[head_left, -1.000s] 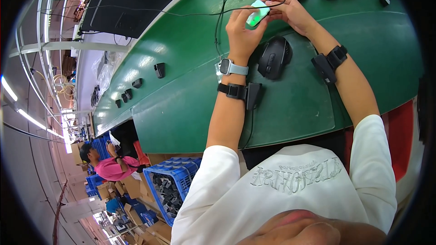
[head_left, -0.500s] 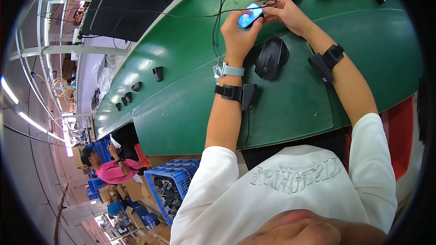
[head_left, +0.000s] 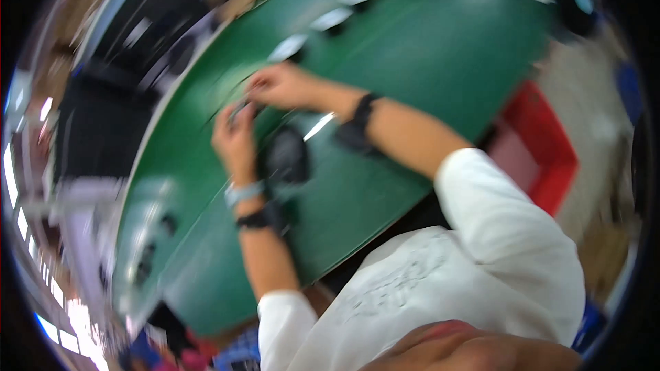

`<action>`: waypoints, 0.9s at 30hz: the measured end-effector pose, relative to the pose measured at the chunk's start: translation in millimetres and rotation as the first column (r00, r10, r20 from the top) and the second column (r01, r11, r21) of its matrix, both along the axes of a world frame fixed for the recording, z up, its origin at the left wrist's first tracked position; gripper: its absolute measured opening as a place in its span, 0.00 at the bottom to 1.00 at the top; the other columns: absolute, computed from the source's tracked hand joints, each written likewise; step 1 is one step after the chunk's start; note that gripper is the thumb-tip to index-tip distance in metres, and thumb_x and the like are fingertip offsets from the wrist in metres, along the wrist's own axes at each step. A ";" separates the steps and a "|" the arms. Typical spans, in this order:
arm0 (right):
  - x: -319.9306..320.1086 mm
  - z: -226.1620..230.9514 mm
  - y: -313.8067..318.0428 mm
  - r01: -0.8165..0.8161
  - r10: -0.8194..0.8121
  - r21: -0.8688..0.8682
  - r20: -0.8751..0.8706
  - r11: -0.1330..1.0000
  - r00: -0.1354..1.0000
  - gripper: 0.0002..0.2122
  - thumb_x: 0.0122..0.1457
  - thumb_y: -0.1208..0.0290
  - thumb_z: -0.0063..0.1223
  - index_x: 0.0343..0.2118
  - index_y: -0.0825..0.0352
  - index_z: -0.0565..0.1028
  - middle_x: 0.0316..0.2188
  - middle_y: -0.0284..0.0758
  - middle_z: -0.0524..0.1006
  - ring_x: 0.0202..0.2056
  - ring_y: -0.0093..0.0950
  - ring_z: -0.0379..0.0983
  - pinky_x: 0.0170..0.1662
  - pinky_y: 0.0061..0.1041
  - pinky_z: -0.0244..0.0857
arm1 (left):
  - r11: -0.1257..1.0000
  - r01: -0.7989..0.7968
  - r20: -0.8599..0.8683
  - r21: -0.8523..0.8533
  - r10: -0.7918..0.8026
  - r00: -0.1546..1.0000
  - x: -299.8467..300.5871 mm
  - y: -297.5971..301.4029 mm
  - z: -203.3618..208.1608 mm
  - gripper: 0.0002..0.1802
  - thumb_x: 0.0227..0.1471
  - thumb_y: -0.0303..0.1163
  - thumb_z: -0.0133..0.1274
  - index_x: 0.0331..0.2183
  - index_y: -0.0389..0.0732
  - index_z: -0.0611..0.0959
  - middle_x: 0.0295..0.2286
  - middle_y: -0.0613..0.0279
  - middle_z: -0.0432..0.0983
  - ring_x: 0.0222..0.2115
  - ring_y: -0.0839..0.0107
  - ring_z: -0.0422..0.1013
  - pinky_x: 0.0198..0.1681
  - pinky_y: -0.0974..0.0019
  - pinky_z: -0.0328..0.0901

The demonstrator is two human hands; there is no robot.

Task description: The person tests a charging dock by plugging in a cable, placing a mouse onto the dock, and observing the light before setting them aside.

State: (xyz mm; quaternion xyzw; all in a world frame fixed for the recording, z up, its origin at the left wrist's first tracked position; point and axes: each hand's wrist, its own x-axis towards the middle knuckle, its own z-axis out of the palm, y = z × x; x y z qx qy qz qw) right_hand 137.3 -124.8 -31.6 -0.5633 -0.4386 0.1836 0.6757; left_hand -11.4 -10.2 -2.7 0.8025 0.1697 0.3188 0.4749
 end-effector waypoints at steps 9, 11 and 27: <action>2.5 3.2 -6.0 0.080 -0.094 -0.128 -0.106 0.989 0.990 0.11 0.62 0.67 0.59 0.31 0.72 0.76 0.24 0.36 0.78 0.21 0.21 0.72 0.24 0.24 0.66 | 0.940 0.132 0.017 0.314 -0.144 0.989 11.6 -11.8 3.1 0.23 0.52 0.28 0.64 0.49 0.36 0.78 0.38 0.56 0.79 0.35 0.71 0.75 0.41 0.67 0.70; 6.3 2.9 -5.3 0.107 -0.140 -0.136 -0.266 0.985 0.954 0.12 0.62 0.65 0.58 0.30 0.71 0.76 0.23 0.35 0.77 0.21 0.21 0.72 0.24 0.24 0.65 | 0.890 0.048 0.009 0.453 -0.059 0.998 11.4 -12.6 10.6 0.21 0.48 0.29 0.67 0.45 0.35 0.81 0.33 0.58 0.80 0.32 0.72 0.75 0.40 0.67 0.70; 9.3 0.0 -11.6 -0.082 0.081 -0.190 -0.011 0.978 0.997 0.07 0.55 0.71 0.63 0.34 0.68 0.82 0.28 0.31 0.81 0.32 0.21 0.74 0.40 0.25 0.68 | 0.585 -0.438 -0.400 0.682 0.800 0.447 -159.3 235.3 -19.0 0.37 0.54 0.56 0.58 0.47 0.27 0.78 0.42 0.38 0.79 0.44 0.42 0.75 0.50 0.52 0.68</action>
